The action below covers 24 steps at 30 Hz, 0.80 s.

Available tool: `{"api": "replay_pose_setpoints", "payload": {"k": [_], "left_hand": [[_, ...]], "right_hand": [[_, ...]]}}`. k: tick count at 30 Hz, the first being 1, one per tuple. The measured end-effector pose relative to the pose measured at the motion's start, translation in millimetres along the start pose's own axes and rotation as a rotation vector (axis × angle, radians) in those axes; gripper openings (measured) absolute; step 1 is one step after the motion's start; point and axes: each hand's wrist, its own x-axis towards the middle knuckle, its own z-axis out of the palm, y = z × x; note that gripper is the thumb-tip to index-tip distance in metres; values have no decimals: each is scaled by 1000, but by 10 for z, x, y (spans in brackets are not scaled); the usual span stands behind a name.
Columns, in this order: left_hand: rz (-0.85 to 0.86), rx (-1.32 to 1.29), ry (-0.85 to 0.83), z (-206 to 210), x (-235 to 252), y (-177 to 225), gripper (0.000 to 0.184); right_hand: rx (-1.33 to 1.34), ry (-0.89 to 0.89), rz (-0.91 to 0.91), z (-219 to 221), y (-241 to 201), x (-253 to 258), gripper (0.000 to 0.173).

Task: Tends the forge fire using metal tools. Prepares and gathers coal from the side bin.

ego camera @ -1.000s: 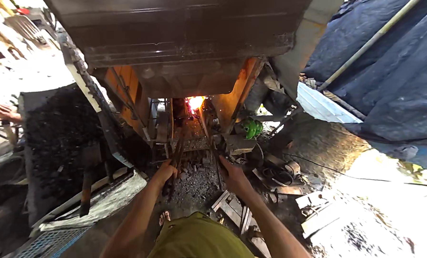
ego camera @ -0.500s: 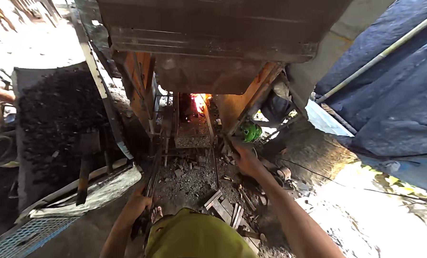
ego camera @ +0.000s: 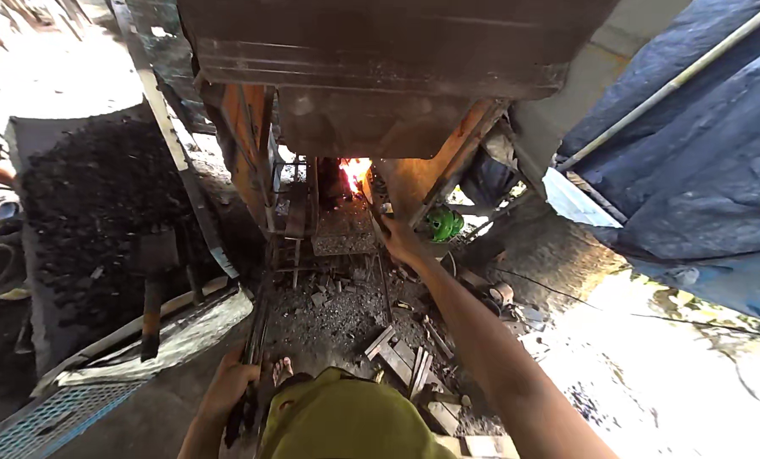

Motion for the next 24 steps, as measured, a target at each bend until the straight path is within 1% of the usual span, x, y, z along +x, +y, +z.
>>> {"api": "replay_pose_setpoints", "payload": {"k": [2, 3, 5, 8, 10, 12, 15, 20, 22, 24], "left_hand": [[5, -1, -4, 10, 2, 34, 51], [12, -12, -10, 7, -1, 44, 51], [39, -50, -14, 9, -2, 0, 52], [55, -105, -13, 37, -35, -112, 53], [49, -117, 8, 35, -71, -141, 54], [37, -109, 31, 17, -88, -157, 52], [34, -101, 41, -32, -92, -192, 52], [123, -147, 54, -86, -164, -302, 50], [128, -155, 67, -60, -202, -312, 52], [102, -130, 85, -31, -231, -280, 50]], "right_hand": [[-80, -18, -12, 6, -5, 176, 49], [-121, -28, -22, 5, -2, 149, 49], [-175, -60, -20, -18, 7, -129, 53], [-203, -73, 5, -17, 91, -592, 55], [-182, -85, 39, -51, 73, -697, 56], [-146, -66, 43, -76, 69, -612, 56], [-138, -63, 43, -16, 185, -482, 54], [-21, -6, 55, 79, 445, -933, 58], [44, 47, 68, 111, 606, -975, 58], [108, 92, 106, 164, 743, -878, 57]]}}
